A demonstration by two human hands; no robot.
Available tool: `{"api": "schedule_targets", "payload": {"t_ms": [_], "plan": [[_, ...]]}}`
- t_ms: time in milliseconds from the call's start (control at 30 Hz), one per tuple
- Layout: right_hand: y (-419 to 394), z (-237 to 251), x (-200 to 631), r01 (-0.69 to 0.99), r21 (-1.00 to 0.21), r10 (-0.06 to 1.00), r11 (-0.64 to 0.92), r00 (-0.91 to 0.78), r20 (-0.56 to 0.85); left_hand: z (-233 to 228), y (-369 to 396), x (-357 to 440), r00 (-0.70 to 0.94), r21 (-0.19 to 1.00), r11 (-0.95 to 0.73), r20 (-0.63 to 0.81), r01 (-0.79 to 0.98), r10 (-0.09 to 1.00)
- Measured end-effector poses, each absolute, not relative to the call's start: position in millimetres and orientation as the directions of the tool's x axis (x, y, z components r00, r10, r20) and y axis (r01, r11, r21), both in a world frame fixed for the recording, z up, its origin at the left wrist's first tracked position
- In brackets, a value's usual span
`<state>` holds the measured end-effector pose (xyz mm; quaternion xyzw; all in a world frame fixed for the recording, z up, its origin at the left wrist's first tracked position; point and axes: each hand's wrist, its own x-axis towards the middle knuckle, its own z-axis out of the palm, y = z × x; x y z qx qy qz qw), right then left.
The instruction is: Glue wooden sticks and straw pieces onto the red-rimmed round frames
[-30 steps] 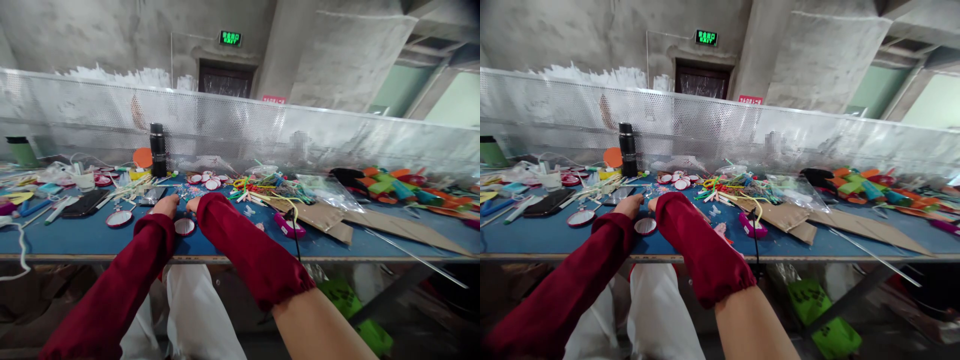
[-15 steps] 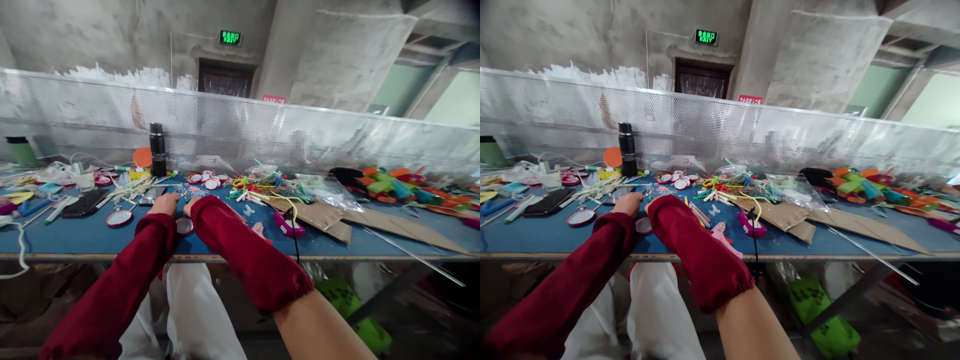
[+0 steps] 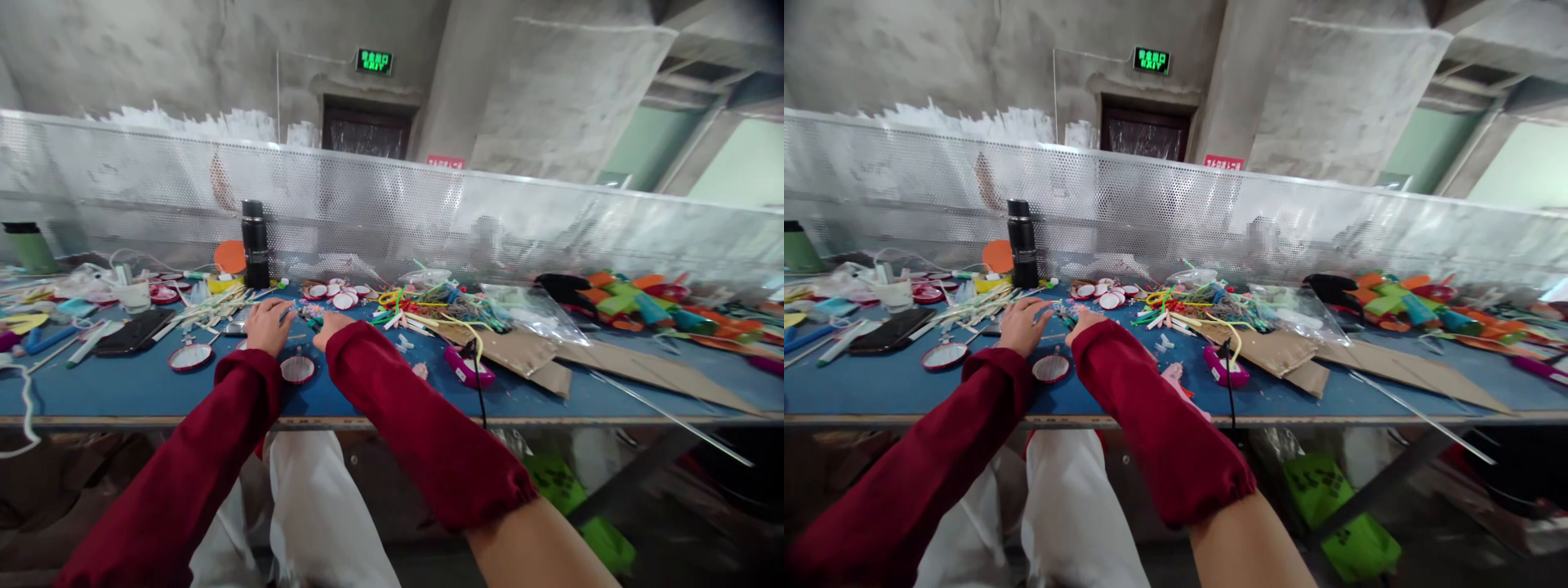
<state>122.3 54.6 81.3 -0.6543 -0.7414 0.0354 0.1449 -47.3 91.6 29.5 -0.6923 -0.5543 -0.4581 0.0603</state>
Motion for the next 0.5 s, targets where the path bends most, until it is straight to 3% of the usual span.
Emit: {"api": "schedule_targets", "payload": {"t_ms": [267, 400, 500], "plan": [[28.9, 78.3, 111.8, 0.978, -0.098, 0.946, 0.186, -0.152, 0.285, 33.0, 100.2, -52.3, -0.255, 0.746, -0.542, 0.652, 0.388, 0.714], [27.9, 86.6, 121.4, 0.975, -0.095, 0.964, 0.203, -0.182, 0.193, 32.9, 99.8, -56.0, -0.376, 0.834, -0.536, 0.543, 0.132, 0.751], [35.3, 94.7, 135.0, 0.976, -0.100, 0.975, 0.193, -0.179, 0.131, 35.1, 95.0, -53.3, -0.346, 0.857, -0.500, 0.435, -0.124, 0.832]]}}
